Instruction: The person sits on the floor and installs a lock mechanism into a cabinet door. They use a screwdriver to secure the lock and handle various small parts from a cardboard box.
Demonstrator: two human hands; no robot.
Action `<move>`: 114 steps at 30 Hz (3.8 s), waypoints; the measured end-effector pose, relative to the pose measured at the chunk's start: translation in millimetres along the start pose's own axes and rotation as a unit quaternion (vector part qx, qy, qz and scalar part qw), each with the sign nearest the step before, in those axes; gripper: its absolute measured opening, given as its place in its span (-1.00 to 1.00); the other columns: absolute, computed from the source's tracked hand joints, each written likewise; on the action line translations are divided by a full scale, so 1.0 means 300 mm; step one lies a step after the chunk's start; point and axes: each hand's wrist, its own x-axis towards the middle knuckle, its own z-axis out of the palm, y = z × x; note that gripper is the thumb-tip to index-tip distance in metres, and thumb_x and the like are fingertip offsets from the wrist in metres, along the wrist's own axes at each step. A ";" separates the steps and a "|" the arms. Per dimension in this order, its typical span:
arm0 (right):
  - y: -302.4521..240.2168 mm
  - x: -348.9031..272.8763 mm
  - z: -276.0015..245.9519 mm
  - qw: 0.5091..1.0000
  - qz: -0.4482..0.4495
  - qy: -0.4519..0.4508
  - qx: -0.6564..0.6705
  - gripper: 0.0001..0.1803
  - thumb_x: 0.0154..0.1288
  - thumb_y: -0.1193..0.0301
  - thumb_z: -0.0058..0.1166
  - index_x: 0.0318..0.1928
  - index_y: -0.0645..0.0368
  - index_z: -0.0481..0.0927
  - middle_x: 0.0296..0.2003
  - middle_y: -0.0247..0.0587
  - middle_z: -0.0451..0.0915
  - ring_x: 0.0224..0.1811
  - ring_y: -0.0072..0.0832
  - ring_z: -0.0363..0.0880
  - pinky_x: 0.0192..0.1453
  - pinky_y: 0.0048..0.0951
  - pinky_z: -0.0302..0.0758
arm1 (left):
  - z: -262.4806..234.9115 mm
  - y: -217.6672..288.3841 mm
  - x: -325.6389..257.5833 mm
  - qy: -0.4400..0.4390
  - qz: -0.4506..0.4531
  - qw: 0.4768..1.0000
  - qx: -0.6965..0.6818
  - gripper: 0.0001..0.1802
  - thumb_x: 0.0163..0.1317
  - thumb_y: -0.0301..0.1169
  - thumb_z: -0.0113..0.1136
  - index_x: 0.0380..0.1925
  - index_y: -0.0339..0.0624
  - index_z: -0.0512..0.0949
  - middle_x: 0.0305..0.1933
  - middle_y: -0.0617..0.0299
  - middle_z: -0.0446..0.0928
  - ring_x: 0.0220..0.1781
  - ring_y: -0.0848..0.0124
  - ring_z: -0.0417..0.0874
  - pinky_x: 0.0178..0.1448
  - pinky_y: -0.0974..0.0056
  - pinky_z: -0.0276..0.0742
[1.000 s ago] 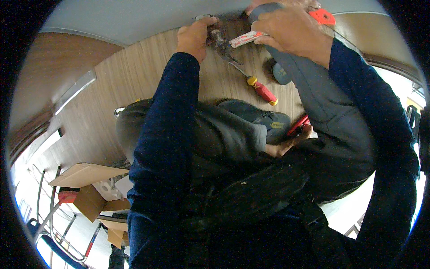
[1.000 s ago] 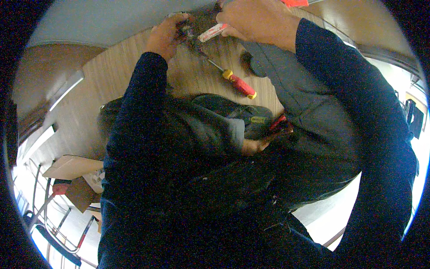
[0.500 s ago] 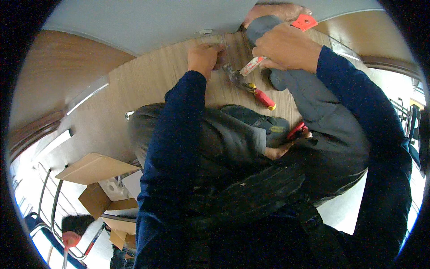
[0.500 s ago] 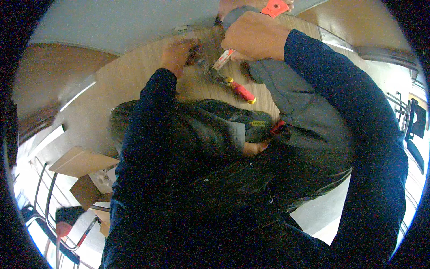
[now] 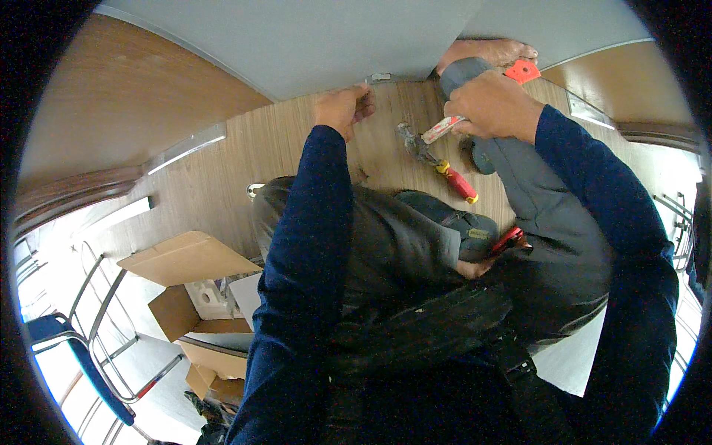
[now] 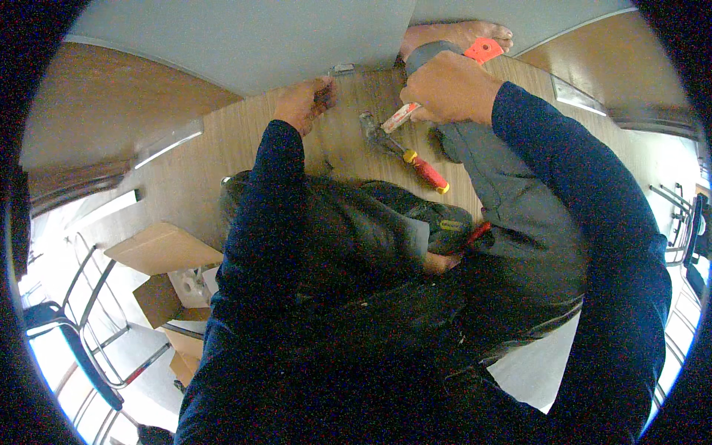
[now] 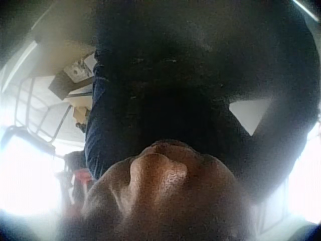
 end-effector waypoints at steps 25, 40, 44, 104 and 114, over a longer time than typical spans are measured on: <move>-0.001 0.028 0.049 0.994 -0.001 0.109 0.010 -0.69 0.16 0.10 0.09 -0.38 0.09 0.60 -0.54 -0.17 0.56 -0.43 -0.15 0.61 -0.40 -0.16 0.53 | 0.043 0.003 0.020 0.016 -0.032 0.999 0.011 -0.80 0.24 -0.33 0.17 -0.28 -0.25 0.55 -0.32 0.19 0.64 -0.36 0.39 0.64 -0.37 0.29 0.49; -0.035 0.045 0.071 0.988 0.041 0.123 0.086 -0.71 0.16 0.14 0.09 -0.22 0.04 0.56 -0.32 -0.21 0.55 -0.21 -0.18 0.55 -0.20 -0.14 0.41 | -0.016 -0.154 0.107 0.078 0.314 0.757 0.567 -0.82 -0.08 -0.33 0.28 -0.40 -0.06 0.63 -0.29 0.22 0.66 -0.22 0.26 0.66 -0.21 0.05 0.52; -0.026 -0.044 0.029 0.989 0.080 0.117 0.034 -0.69 0.11 0.15 0.15 -0.23 0.07 0.55 -0.31 -0.18 0.55 -0.22 -0.17 0.54 -0.18 -0.13 0.40 | 0.053 -0.150 0.124 -0.004 0.287 0.894 0.345 -0.96 -0.07 -0.51 0.26 -0.55 -0.21 0.59 -0.45 0.22 0.63 -0.37 0.35 0.65 -0.31 0.13 0.52; 0.039 0.036 0.055 0.982 -0.109 0.080 0.129 -0.71 0.27 0.17 0.02 -0.26 0.12 0.64 -0.32 0.03 0.62 -0.32 0.00 0.55 -0.19 -0.07 0.45 | 0.004 -0.310 0.118 0.177 0.131 0.911 0.348 -0.72 0.11 -0.23 0.17 -0.31 -0.23 0.60 -0.37 -0.01 0.59 -0.29 0.10 0.63 -0.21 0.09 0.58; 0.103 -0.029 0.118 0.988 0.024 0.084 0.126 -0.73 0.15 0.30 0.13 -0.19 0.19 0.59 -0.23 0.07 0.57 -0.14 -0.04 0.51 -0.03 -0.13 0.42 | 0.102 -0.165 0.025 0.152 0.011 0.965 0.213 -0.72 0.17 -0.41 0.19 -0.14 -0.34 0.55 -0.20 -0.01 0.61 -0.24 0.24 0.62 -0.17 0.18 0.56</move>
